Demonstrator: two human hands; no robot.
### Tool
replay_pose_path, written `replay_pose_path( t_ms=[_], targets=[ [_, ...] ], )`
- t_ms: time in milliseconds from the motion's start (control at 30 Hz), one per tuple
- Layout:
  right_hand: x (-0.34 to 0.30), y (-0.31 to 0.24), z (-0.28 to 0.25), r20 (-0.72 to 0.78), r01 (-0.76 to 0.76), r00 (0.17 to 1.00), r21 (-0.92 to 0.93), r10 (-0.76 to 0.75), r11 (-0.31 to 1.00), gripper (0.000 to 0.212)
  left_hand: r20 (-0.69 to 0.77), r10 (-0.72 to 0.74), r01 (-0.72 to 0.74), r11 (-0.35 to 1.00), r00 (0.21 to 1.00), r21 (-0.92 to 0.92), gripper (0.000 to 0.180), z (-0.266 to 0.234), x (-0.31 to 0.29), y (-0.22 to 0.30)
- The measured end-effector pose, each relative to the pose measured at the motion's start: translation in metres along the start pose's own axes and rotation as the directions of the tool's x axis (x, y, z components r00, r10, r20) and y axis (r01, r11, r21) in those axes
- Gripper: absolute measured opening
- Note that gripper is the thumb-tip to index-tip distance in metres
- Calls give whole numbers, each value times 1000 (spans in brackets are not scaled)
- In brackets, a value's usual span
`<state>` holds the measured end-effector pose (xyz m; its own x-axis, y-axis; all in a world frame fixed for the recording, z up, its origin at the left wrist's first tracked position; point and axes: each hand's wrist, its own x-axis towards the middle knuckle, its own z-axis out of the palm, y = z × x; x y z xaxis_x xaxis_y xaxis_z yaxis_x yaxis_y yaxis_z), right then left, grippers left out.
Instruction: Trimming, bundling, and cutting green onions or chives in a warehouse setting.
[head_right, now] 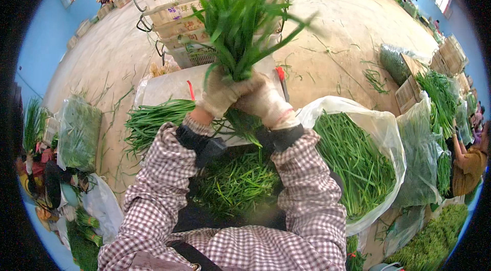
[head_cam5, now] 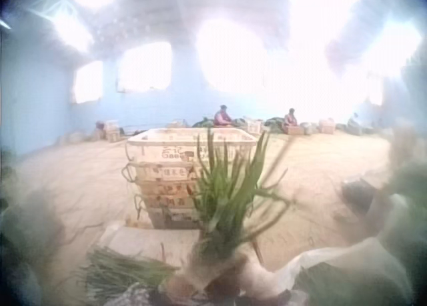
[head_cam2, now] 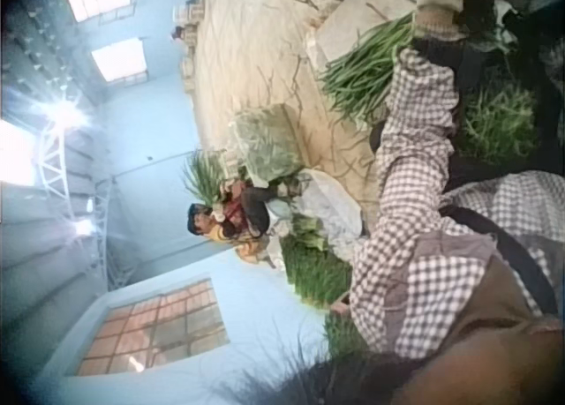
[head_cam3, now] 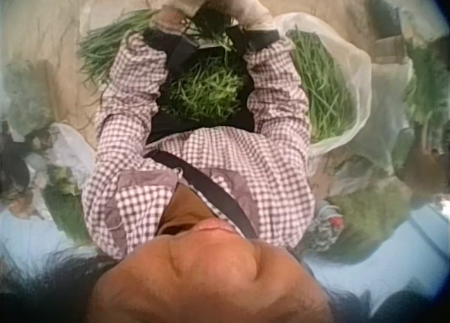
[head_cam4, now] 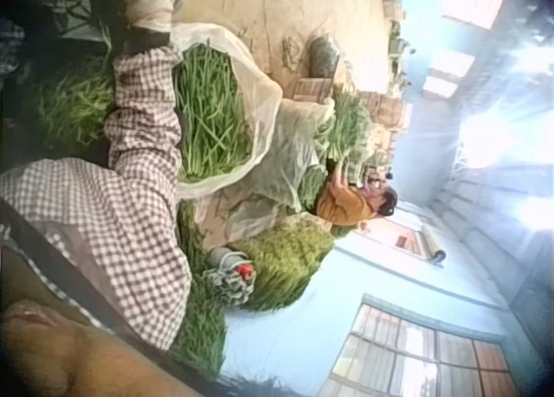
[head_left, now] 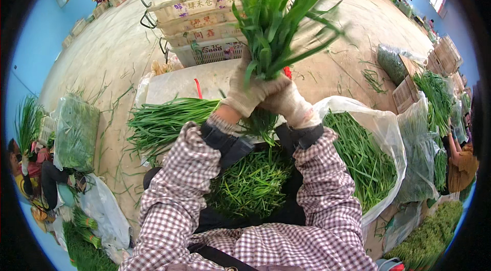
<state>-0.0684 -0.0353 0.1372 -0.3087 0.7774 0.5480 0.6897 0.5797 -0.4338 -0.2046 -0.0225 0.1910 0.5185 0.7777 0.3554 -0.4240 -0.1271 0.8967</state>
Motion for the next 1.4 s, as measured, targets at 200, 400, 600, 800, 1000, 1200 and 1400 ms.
replay_pose_path(
  t_ms=[200,400,600,800,1000,1200,1400],
  targets=[
    [-55,-47,30,-87,-466,842,381,533,799,106,-387,161,14,910,908,413,37,-16,14,-11],
    [-209,15,169,-161,-780,584,160,796,605,84,-451,254,-227,967,855,113,46,0,6,43],
    [-184,-68,150,217,-779,510,-295,832,554,28,-606,106,-119,993,788,20,23,-31,-23,138],
    [-216,-85,173,816,-251,72,-542,574,802,61,-743,64,-153,987,667,-53,24,-60,-14,198],
    [-106,-171,82,258,-485,817,790,515,374,89,-802,53,-169,984,595,-61,32,-83,-5,207],
    [-15,-125,122,24,63,914,978,405,-200,41,-811,-54,-107,984,583,-143,28,-71,-2,184],
    [-75,-99,142,69,-213,878,942,474,259,22,-795,-14,-269,937,606,-222,22,-83,-14,184]
  ],
)
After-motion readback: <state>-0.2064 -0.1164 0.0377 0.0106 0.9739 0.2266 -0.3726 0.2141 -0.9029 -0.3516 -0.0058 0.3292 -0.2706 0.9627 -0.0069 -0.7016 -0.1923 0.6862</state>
